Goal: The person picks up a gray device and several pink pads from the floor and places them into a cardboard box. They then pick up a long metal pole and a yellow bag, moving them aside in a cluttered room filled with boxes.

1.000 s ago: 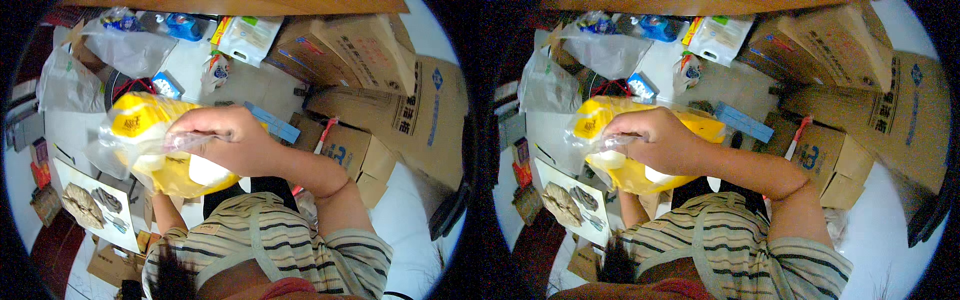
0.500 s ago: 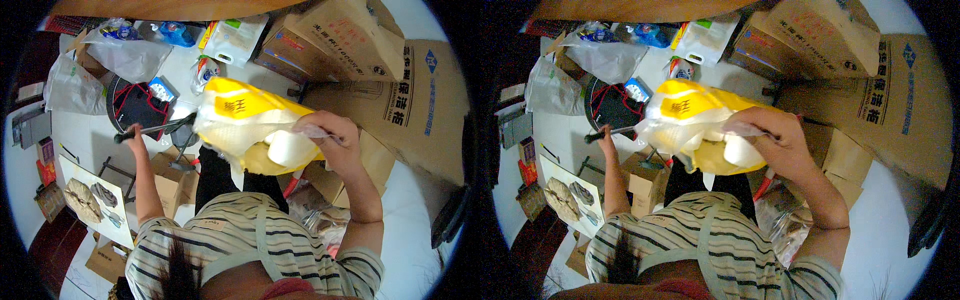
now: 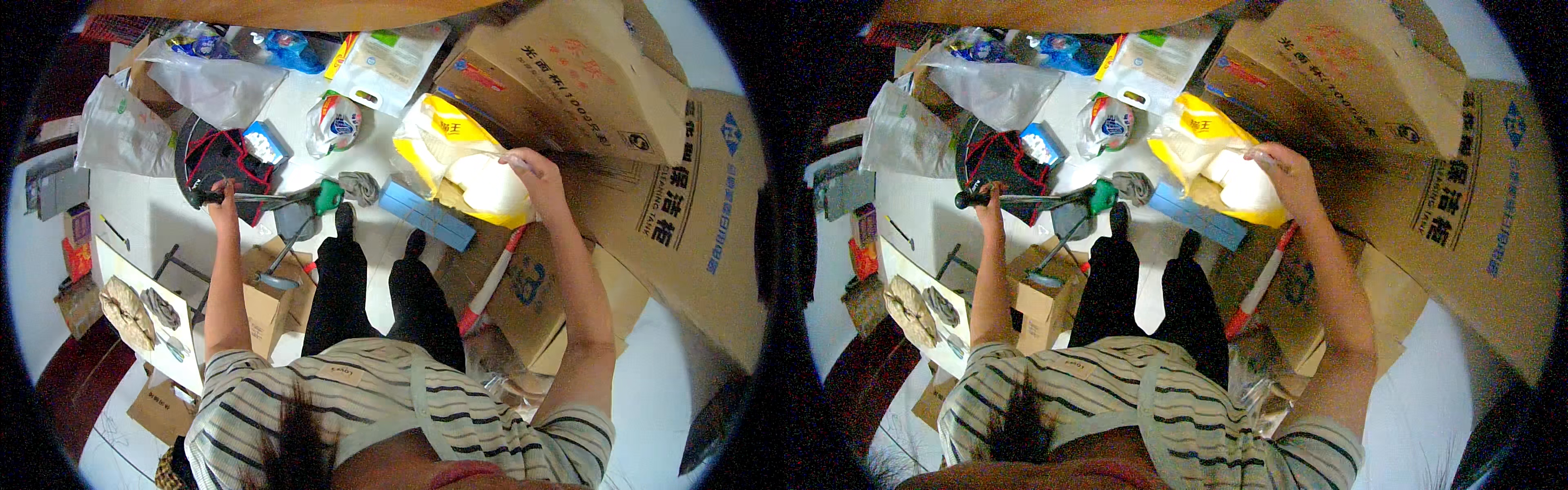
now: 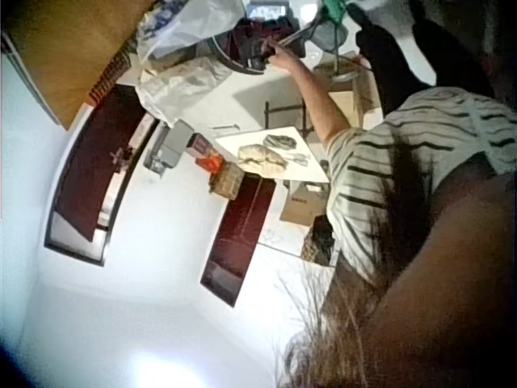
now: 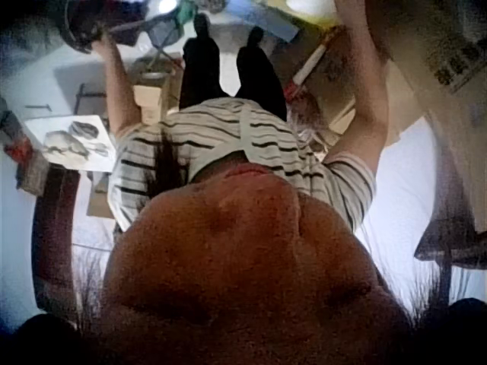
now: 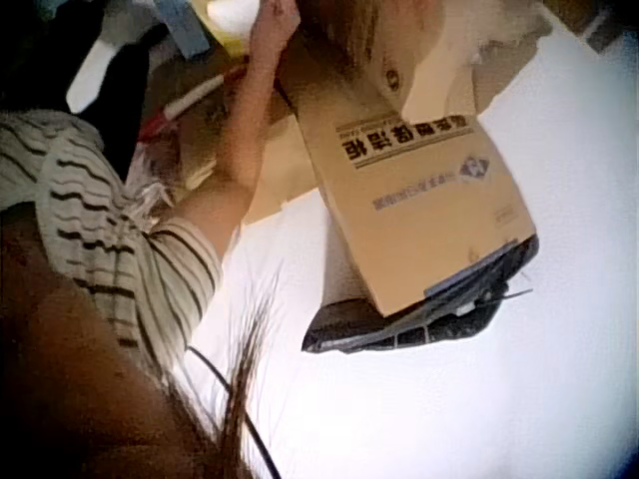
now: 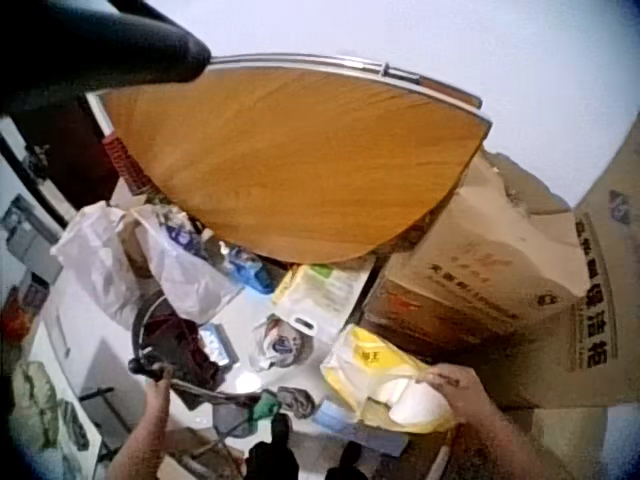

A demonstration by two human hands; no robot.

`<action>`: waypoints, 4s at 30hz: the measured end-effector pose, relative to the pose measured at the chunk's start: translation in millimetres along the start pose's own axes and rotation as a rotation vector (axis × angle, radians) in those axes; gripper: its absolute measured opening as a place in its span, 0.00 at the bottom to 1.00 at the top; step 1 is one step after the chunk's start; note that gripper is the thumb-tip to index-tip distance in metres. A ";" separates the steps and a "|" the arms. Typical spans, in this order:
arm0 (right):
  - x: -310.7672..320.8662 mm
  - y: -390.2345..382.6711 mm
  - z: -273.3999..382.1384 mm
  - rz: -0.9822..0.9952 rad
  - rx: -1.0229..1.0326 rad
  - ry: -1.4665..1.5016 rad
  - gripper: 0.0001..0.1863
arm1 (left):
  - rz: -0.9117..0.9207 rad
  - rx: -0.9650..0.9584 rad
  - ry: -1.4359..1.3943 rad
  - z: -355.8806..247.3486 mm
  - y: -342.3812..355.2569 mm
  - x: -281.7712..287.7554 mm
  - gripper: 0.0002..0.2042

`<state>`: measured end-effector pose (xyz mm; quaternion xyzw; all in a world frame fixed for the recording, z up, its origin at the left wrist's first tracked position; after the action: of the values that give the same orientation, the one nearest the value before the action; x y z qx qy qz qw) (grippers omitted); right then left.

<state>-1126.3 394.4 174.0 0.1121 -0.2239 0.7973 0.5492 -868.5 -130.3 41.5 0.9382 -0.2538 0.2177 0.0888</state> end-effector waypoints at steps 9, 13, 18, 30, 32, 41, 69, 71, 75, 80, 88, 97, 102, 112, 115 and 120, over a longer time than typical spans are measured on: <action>-10.5 94.1 -129.5 -0.153 0.030 -0.113 0.13 | 0.001 0.121 0.081 -0.7 -14.5 1.5 0.09; 10.9 118.9 -145.5 -0.198 -0.012 -0.204 0.15 | -0.023 0.115 0.030 -0.8 -14.9 3.5 0.08; 64.1 98.5 -196.3 -0.324 0.039 -0.270 0.12 | -0.052 0.159 0.000 -14.2 -18.6 -1.7 0.09; 102.7 105.1 -207.8 -0.456 0.136 -0.828 0.15 | -0.034 0.187 -0.124 3.2 -16.6 9.4 0.06; 114.2 106.1 -205.7 -0.354 0.153 -1.332 0.17 | -0.059 0.202 -0.102 12.6 -21.1 20.5 0.06; -38.3 29.6 -195.7 0.062 0.482 -1.061 0.29 | -0.133 0.136 0.004 9.8 -33.3 21.2 0.04; -55.8 20.1 -175.6 -0.211 0.489 -1.170 0.28 | -0.053 0.093 -0.003 16.3 -37.8 55.2 0.09; -55.4 8.3 -180.2 -0.223 0.469 -1.215 0.28 | -0.047 0.138 0.047 4.5 -38.8 45.7 0.08; -54.1 -2.6 -184.6 -0.217 0.448 -1.281 0.24 | -0.023 0.145 0.039 7.5 -38.7 40.9 0.08; -61.7 -2.7 -204.8 -0.230 0.628 -1.812 0.22 | -0.005 0.144 0.047 2.3 -36.2 41.1 0.07; -93.3 -13.0 -193.6 0.101 0.165 -1.209 0.25 | 0.054 0.146 -0.084 21.2 -27.4 42.5 0.10; -91.0 4.0 -220.6 -0.062 0.073 -1.210 0.24 | 0.148 0.067 -0.133 27.4 -33.1 36.6 0.04; -89.5 7.2 -230.9 -0.003 0.130 -1.284 0.21 | 0.195 0.064 -0.114 -0.4 -34.4 36.9 0.05; -103.7 21.8 -284.6 0.265 0.296 -1.317 0.15 | 0.029 0.098 -0.061 47.7 -76.4 78.5 0.10; -53.0 41.4 -321.8 0.151 0.191 -1.282 0.14 | -0.017 0.163 -0.096 19.5 -82.8 72.1 0.07; -33.0 20.0 -283.5 -0.056 0.443 -1.420 0.18 | -0.156 0.232 0.036 3.1 -110.3 97.0 0.05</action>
<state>-1113.5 497.3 -92.6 0.7141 -0.3558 0.5454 0.2570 -735.2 -79.3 76.5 0.9551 -0.1515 0.2547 0.0011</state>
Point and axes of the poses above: each hand's wrist, its own y-axis towards the middle knuckle, its own x-axis out of the back of the hand, z = x × y, the point moved 10 cm from there along y, towards the middle knuckle, and after that the axes turned 11 degrees about -z, right-handed, at the moved point
